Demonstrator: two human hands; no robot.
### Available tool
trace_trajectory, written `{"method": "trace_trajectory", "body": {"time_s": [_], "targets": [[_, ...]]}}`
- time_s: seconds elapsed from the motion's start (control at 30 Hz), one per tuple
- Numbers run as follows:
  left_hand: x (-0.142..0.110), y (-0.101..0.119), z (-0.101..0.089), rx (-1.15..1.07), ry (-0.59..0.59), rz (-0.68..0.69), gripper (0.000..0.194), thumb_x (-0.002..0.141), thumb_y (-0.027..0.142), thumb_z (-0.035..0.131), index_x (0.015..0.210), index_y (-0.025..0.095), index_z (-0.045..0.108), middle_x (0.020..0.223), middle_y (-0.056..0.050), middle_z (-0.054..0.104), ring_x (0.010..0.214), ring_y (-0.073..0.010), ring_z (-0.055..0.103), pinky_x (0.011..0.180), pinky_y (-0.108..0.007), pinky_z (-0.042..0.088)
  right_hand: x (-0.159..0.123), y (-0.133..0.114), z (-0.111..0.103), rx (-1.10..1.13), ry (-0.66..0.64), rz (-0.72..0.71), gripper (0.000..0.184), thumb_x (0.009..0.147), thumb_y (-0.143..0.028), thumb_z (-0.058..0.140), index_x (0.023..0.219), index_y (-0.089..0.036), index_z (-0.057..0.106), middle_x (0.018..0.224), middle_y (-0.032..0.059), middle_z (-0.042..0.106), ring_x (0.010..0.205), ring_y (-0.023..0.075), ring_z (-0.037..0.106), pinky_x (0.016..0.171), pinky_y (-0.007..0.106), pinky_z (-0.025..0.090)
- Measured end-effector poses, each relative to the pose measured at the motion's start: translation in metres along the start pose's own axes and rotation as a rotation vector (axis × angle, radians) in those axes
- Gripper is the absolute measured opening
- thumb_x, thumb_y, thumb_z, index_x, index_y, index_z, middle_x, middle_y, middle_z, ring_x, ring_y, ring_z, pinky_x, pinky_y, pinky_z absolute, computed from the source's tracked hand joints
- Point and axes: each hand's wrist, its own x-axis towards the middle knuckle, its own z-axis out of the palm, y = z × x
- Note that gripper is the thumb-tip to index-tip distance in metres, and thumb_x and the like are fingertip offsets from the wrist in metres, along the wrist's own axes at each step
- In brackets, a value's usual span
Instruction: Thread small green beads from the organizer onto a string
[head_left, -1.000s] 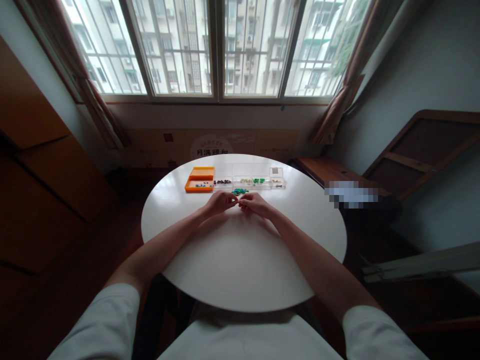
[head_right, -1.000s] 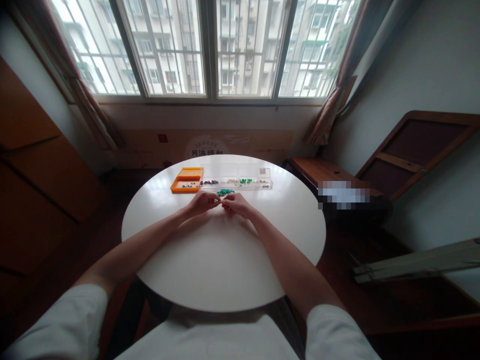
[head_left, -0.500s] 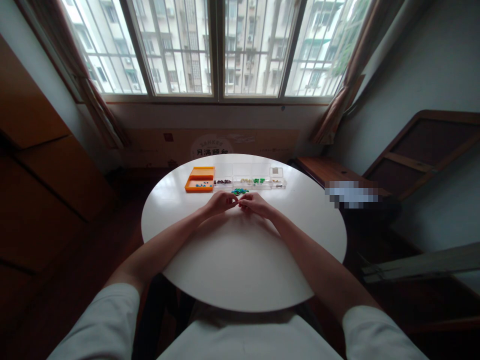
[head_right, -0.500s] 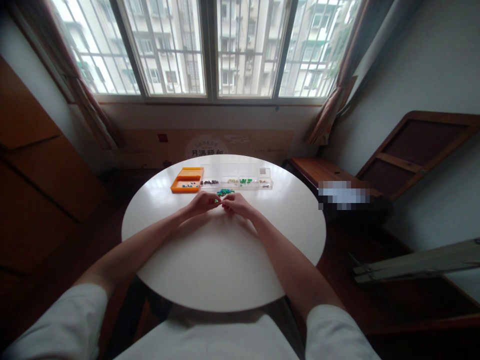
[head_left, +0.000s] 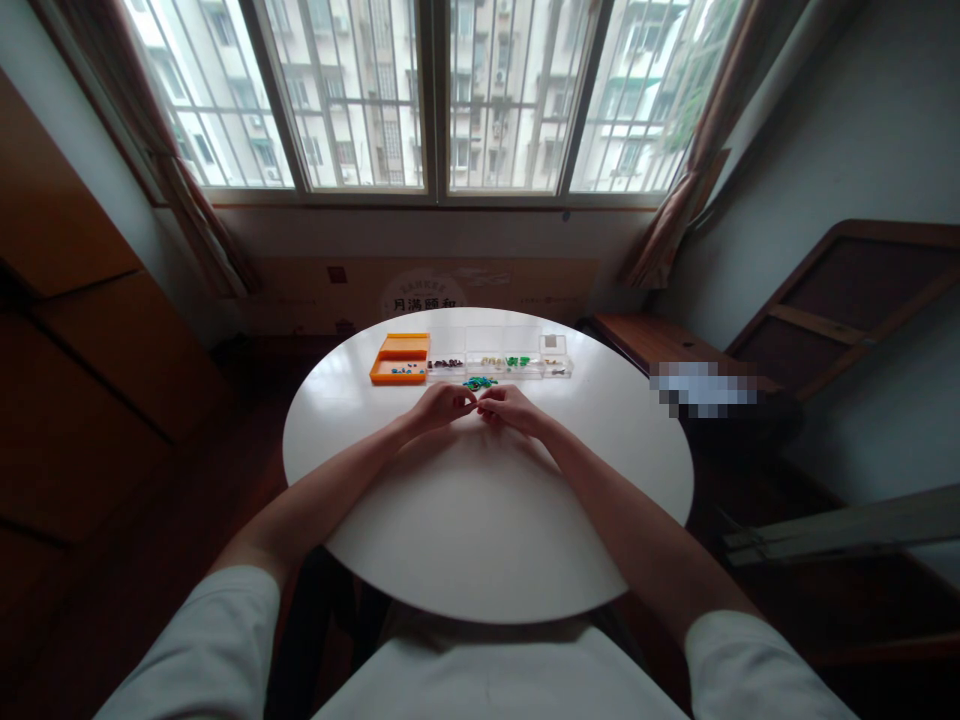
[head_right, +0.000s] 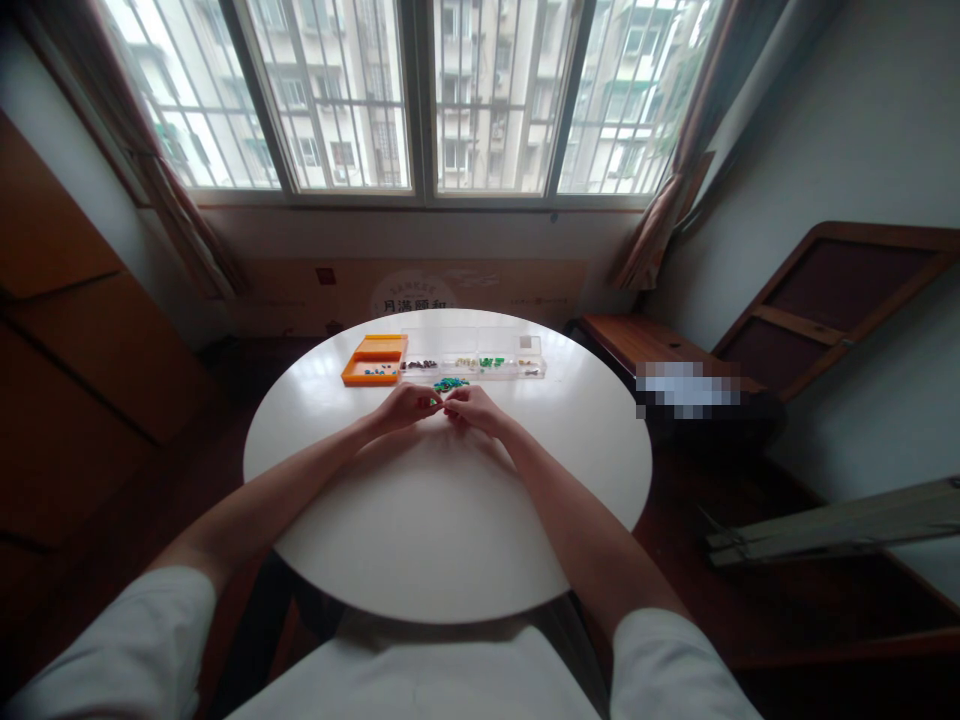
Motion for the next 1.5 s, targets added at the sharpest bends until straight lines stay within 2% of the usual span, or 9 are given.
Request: {"method": "trace_trajectory", "body": {"time_s": [1.5], "targets": [[0.0008,0.0004,-0.0009,0.016,-0.003,0.014,0.027,0.081,0.037,0.058,0.079,0.014,0.073,0.055,0.001,0.059,0.049,-0.0063,0.046,0.049,-0.017,0.031,0.0033,0.0053,-0.0017,0.012,-0.018,-0.027,0.01,0.071,-0.021,0.065,0.071,-0.011,0.065,0.059,0.0015,0.063,0.049,0.0079,0.055,0.046,0.018,0.04]]}}
